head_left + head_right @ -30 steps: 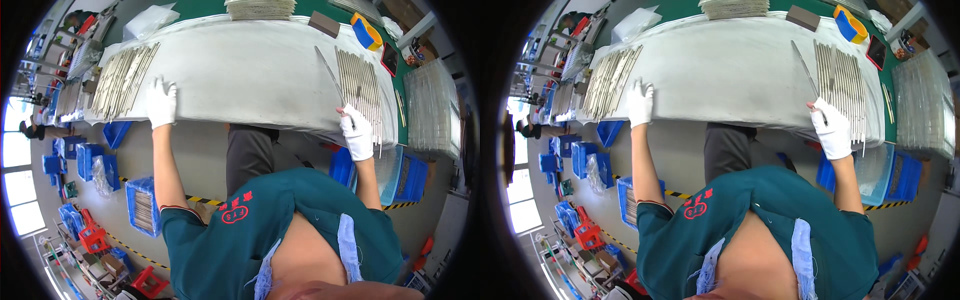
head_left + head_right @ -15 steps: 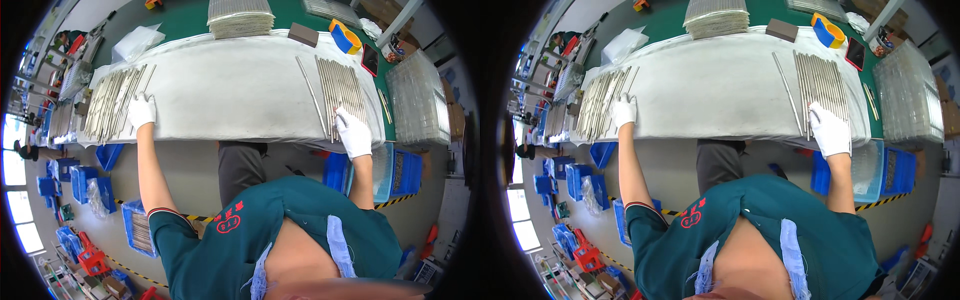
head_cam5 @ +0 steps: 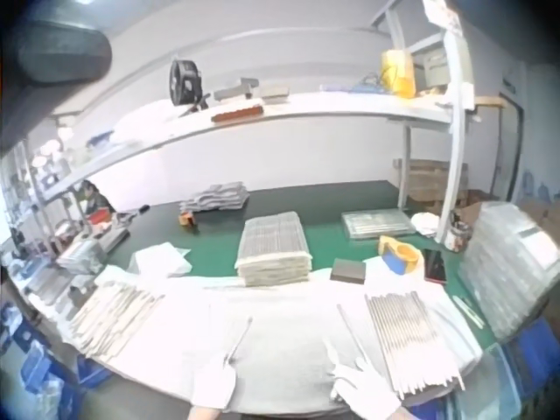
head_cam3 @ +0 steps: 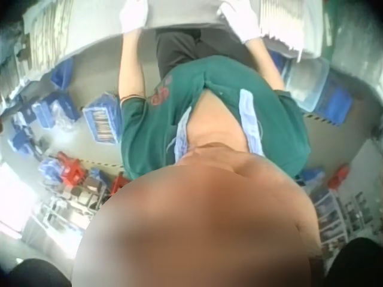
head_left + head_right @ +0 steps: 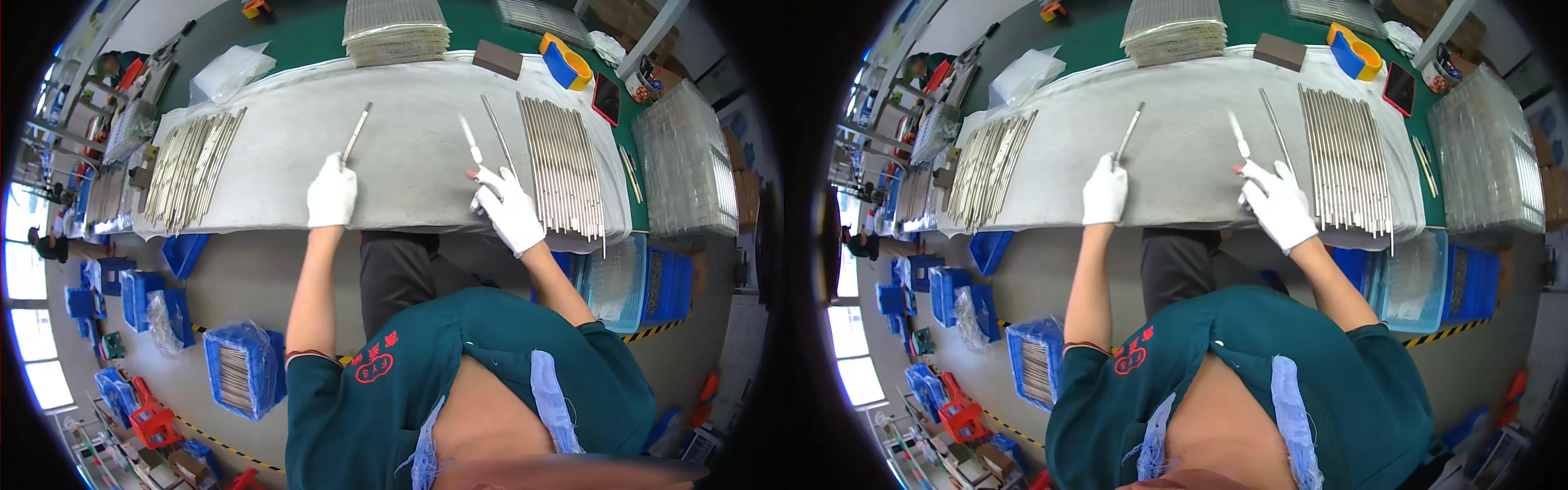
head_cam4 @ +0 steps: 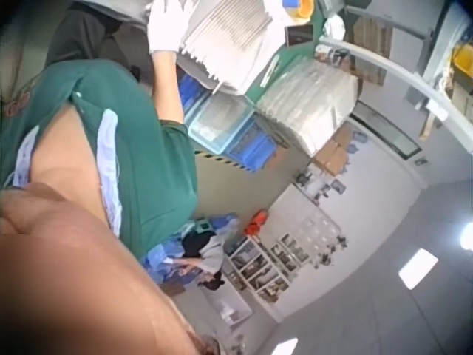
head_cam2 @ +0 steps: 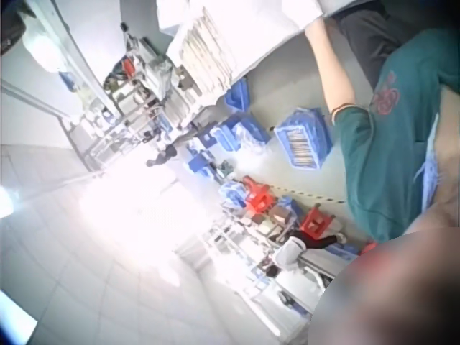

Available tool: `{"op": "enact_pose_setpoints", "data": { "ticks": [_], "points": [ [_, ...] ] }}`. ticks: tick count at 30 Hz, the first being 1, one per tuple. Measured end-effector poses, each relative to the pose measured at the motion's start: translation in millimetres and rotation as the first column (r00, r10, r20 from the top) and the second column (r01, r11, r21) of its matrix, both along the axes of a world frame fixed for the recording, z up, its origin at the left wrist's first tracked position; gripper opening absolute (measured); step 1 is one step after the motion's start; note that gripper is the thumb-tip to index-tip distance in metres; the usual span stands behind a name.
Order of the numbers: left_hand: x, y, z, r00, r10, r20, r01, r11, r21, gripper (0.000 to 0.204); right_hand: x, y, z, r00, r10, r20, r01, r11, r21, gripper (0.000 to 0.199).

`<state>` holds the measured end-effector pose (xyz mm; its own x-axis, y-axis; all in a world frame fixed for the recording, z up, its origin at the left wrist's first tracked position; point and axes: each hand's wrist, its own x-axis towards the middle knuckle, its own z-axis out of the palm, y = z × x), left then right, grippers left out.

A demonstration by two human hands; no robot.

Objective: Sanding or polishing metal rods using an abrasive block.

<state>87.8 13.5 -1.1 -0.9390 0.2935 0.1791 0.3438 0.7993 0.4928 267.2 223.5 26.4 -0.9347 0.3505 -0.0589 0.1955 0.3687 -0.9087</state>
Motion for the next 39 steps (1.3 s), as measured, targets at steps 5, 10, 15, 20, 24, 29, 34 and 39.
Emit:
{"op": "enact_pose_setpoints", "data": {
  "ticks": [5,10,15,20,24,29,34,39],
  "points": [
    [76,6,23,0.672,-0.408,0.617,-0.136,0.752,0.645,0.026,6,18,2,0.995,-0.098,-0.012,0.097,0.991,-0.089,0.039],
    [106,-9,14,0.582,-0.454,0.675,-0.319,0.637,0.702,0.023,29,-2,29,0.969,0.034,0.243,-0.011,0.995,-0.098,0.050],
    [116,-20,23,0.520,-0.375,0.767,-0.206,0.817,0.539,0.019,49,-4,7,0.916,0.193,0.351,-0.357,0.789,0.499,0.048],
    [123,-21,2,0.589,-0.340,0.733,-0.236,0.795,0.558,0.022,54,-11,-11,0.945,0.170,0.278,-0.315,0.695,0.647,0.047],
    [124,-20,-21,0.964,-0.245,0.107,0.224,0.958,0.177,0.018,57,-9,-11,0.938,0.195,0.287,-0.344,0.637,0.689,0.045],
    [126,-16,-12,0.968,-0.245,0.054,0.239,0.966,0.095,0.018,57,-20,-1,0.928,0.294,0.227,-0.372,0.744,0.555,0.040],
    [121,-11,-16,0.910,-0.281,0.305,0.202,0.943,0.266,0.018,58,-21,-3,0.922,0.276,0.273,-0.387,0.616,0.686,0.040],
    [119,-6,-20,0.876,-0.321,0.359,0.228,0.933,0.278,0.017,62,-19,5,0.901,0.276,0.335,-0.434,0.560,0.706,0.047]
  ]
}}
